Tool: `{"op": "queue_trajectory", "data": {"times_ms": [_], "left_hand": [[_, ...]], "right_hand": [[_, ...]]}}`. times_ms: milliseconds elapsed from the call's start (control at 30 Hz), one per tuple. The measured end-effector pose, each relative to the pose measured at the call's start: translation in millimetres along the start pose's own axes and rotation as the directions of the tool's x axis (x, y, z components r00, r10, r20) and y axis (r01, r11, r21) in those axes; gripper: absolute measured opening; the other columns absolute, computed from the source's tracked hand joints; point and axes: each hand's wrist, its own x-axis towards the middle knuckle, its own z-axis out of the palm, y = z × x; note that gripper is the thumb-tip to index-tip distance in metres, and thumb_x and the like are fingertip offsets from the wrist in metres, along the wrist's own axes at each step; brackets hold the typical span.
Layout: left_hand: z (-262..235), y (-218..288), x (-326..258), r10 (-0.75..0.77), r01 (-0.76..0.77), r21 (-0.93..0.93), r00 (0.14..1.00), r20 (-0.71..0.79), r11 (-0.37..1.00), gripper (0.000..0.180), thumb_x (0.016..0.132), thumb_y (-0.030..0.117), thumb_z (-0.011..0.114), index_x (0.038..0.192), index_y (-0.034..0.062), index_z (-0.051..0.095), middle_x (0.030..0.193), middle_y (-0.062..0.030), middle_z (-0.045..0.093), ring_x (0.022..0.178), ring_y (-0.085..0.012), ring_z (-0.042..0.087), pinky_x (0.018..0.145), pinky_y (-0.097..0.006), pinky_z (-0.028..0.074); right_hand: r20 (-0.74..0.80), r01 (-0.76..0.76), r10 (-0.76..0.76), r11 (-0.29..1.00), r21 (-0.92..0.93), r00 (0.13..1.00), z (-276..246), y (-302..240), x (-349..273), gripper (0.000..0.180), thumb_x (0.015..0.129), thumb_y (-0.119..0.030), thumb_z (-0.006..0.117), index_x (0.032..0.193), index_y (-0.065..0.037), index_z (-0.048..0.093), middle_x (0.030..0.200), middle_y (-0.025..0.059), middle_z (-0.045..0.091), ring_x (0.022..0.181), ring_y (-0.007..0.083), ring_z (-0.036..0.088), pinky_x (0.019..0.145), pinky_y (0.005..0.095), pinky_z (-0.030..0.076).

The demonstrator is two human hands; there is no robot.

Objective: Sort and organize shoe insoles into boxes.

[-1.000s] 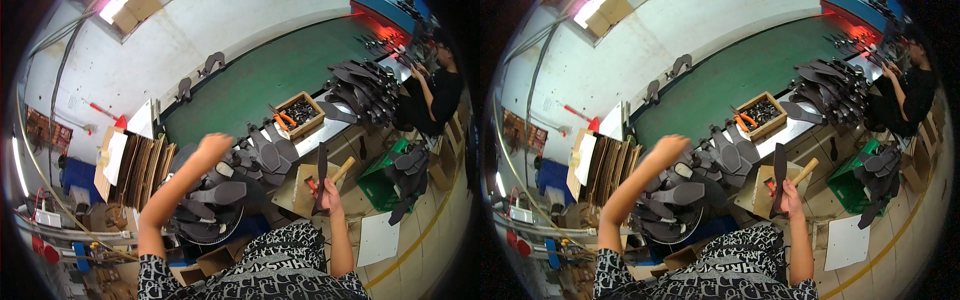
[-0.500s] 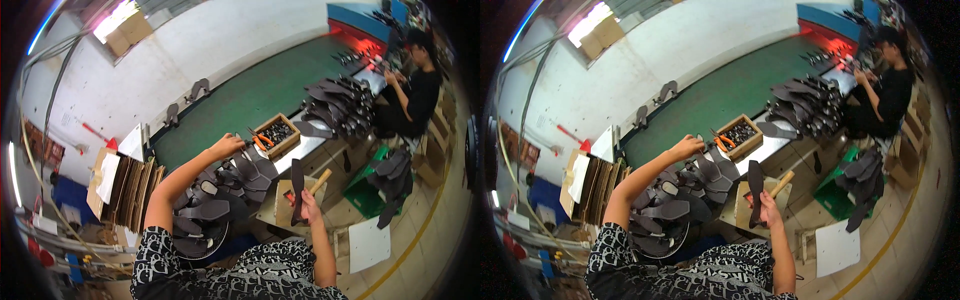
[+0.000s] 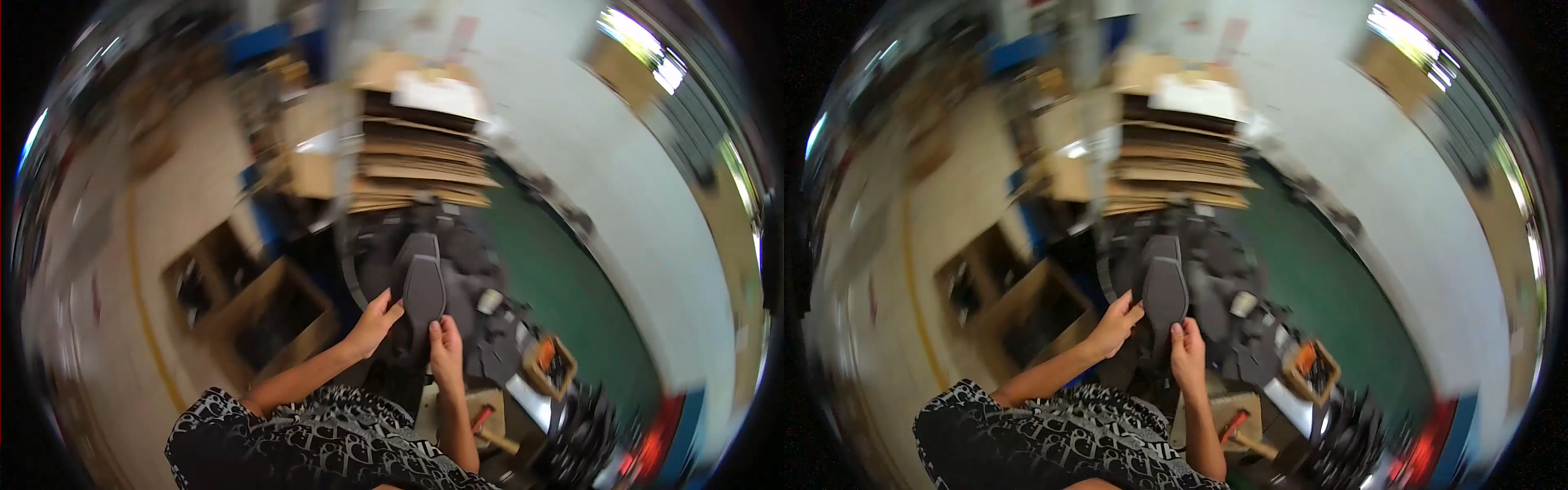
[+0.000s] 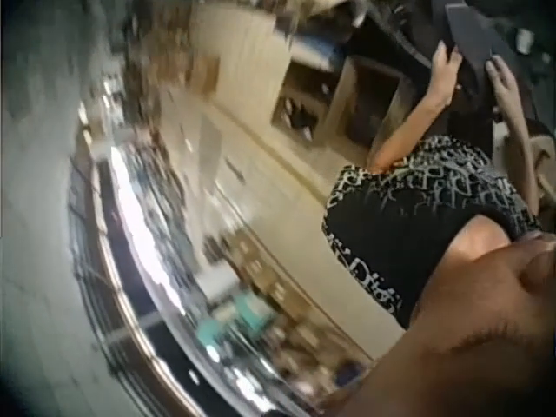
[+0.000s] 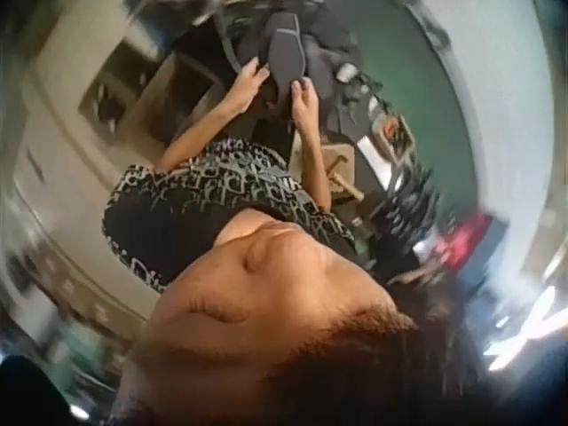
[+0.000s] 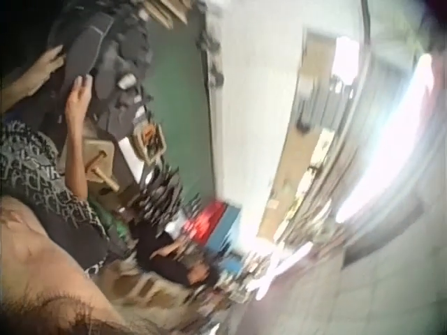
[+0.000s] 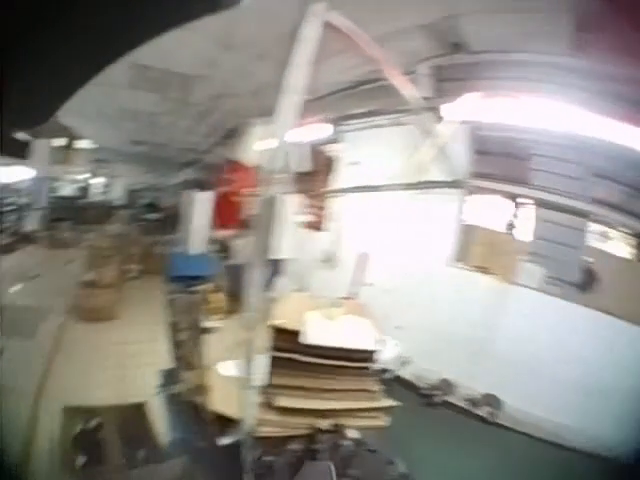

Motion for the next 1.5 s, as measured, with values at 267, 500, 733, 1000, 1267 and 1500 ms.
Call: {"op": "queue_trajectory", "data": {"times_ms": [267, 500, 733, 1000, 1267, 1500], "left_hand": [[-223, -65, -185, -0.069, 0.068, -0.027, 0.734, -0.676, 0.997, 0.037, 0.096, 0.023, 0.055, 0.125, 0.0003, 0.052, 0.114, -0.0063, 0.060, 0.103, -0.0120, 0.053, 0.090, -0.028, 0.043], [-272, -164, -177, -0.205, -0.007, -0.251, 0.549, -0.810, 0.968, 0.041, 0.087, 0.020, 0.064, 0.121, -0.0014, 0.052, 0.114, -0.0113, 0.060, 0.101, -0.0191, 0.056, 0.088, -0.033, 0.043], [-367, -186, -63, 0.021, 0.185, 0.158, 0.585, -0.810, 0.970, 0.050, 0.091, 0.032, 0.060, 0.125, -0.0021, 0.048, 0.128, -0.0223, 0.048, 0.114, -0.0350, 0.048, 0.090, -0.046, 0.040], [-510, -292, 7, -0.306, 0.099, -0.296, 0.476, -0.824, 0.950, 0.037, 0.084, 0.031, 0.070, 0.108, 0.0032, 0.066, 0.107, -0.0142, 0.068, 0.097, -0.0241, 0.064, 0.081, -0.035, 0.049], [-589, -346, 47, -0.421, 0.239, -0.347, 0.528, -0.737, 0.907, 0.041, 0.081, 0.029, 0.073, 0.110, 0.0007, 0.065, 0.112, -0.0152, 0.066, 0.102, -0.0280, 0.062, 0.076, -0.039, 0.053], [-543, -270, -40, -0.038, 0.347, 0.264, 0.666, -0.745, 0.900, 0.042, 0.088, 0.036, 0.062, 0.114, 0.0033, 0.063, 0.114, -0.0123, 0.065, 0.101, -0.0267, 0.062, 0.084, -0.037, 0.048]], "right_hand": [[0.500, -0.638, 0.641, 0.742, -0.207, 0.583, 186, 175, -30, 0.024, 0.099, -0.021, 0.050, 0.107, 0.001, 0.056, 0.096, 0.0032, 0.062, 0.081, 0.0098, 0.054, 0.071, 0.0248, 0.043], [0.235, -0.591, 0.811, 0.559, -0.582, 0.536, 227, 275, -15, 0.019, 0.099, -0.020, 0.049, 0.103, -0.003, 0.056, 0.078, -0.0007, 0.056, 0.056, 0.0094, 0.046, 0.047, 0.0272, 0.036], [0.278, -0.513, 0.660, 0.731, -0.449, 0.698, 270, 327, 84, 0.015, 0.099, -0.018, 0.047, 0.102, -0.006, 0.056, 0.070, -0.0009, 0.051, 0.049, 0.0097, 0.043, 0.042, 0.0270, 0.034], [0.003, -0.643, 0.746, 0.575, -0.506, 0.666, 302, 541, 163, 0.019, 0.097, -0.017, 0.050, 0.107, -0.003, 0.055, 0.093, 0.0054, 0.059, 0.080, 0.0159, 0.056, 0.073, 0.0306, 0.049], [0.118, -0.134, 0.614, 0.349, -0.928, 0.781, 280, 692, 253, 0.043, 0.092, -0.028, 0.054, 0.124, 0.002, 0.055, 0.122, 0.0243, 0.058, 0.108, 0.0387, 0.058, 0.087, 0.0446, 0.048], [0.344, 0.269, 0.705, 0.221, -0.938, 0.621, 279, 588, 218, 0.041, 0.088, -0.030, 0.059, 0.111, 0.003, 0.062, 0.112, 0.0253, 0.062, 0.107, 0.0378, 0.060, 0.086, 0.0446, 0.049]]}}
